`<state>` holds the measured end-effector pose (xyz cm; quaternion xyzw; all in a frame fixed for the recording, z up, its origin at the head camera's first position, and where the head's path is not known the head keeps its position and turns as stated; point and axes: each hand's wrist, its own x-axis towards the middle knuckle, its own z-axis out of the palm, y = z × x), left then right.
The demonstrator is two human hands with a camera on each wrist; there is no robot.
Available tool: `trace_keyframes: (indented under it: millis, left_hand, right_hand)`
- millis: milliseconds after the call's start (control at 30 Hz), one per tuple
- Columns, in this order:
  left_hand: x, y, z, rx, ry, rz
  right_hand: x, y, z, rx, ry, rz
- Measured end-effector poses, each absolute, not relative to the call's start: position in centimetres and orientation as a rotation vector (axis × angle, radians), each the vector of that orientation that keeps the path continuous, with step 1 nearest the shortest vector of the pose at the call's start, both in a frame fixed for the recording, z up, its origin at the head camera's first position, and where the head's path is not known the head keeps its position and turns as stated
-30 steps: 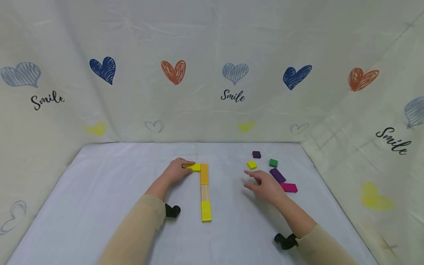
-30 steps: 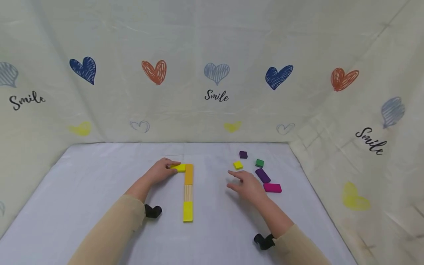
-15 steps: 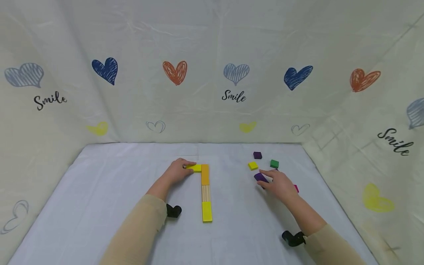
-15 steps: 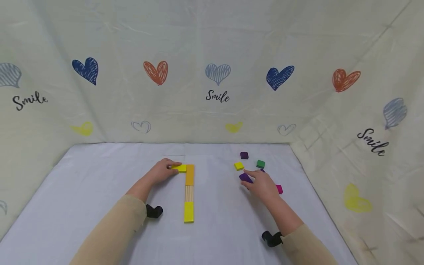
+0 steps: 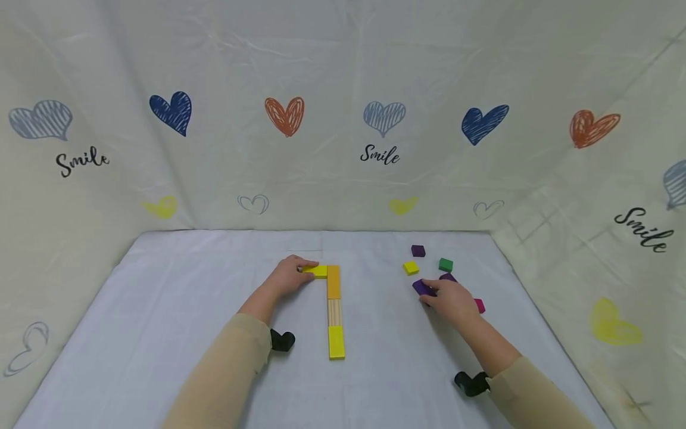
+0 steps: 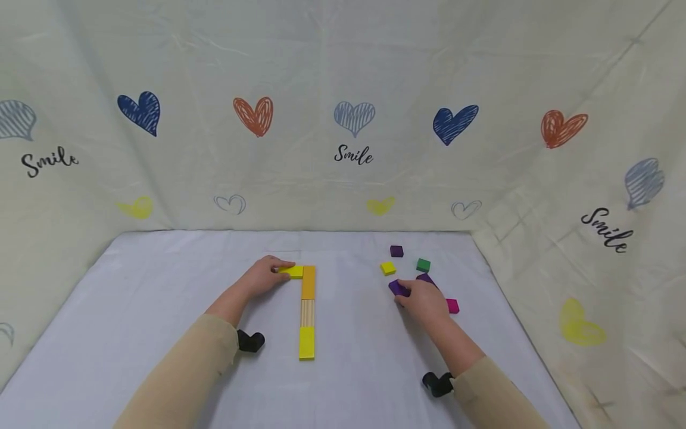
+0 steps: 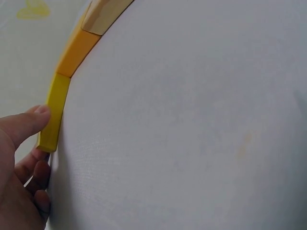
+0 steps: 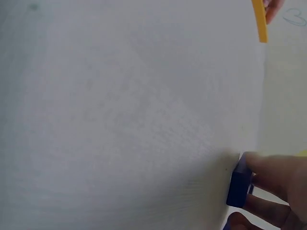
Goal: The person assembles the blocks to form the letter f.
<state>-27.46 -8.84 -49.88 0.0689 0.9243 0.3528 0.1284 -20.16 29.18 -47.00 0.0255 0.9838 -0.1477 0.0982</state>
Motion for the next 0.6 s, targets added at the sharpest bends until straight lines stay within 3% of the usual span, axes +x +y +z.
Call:
trace_keyframes:
  millis: [600]
  left_hand:
    - [-27.3, -8.7, -49.5, 0.195, 2.693, 1.023]
  right_hand:
    - [-20.7, 28.6, -45.5, -0.026, 2.930, -0.533]
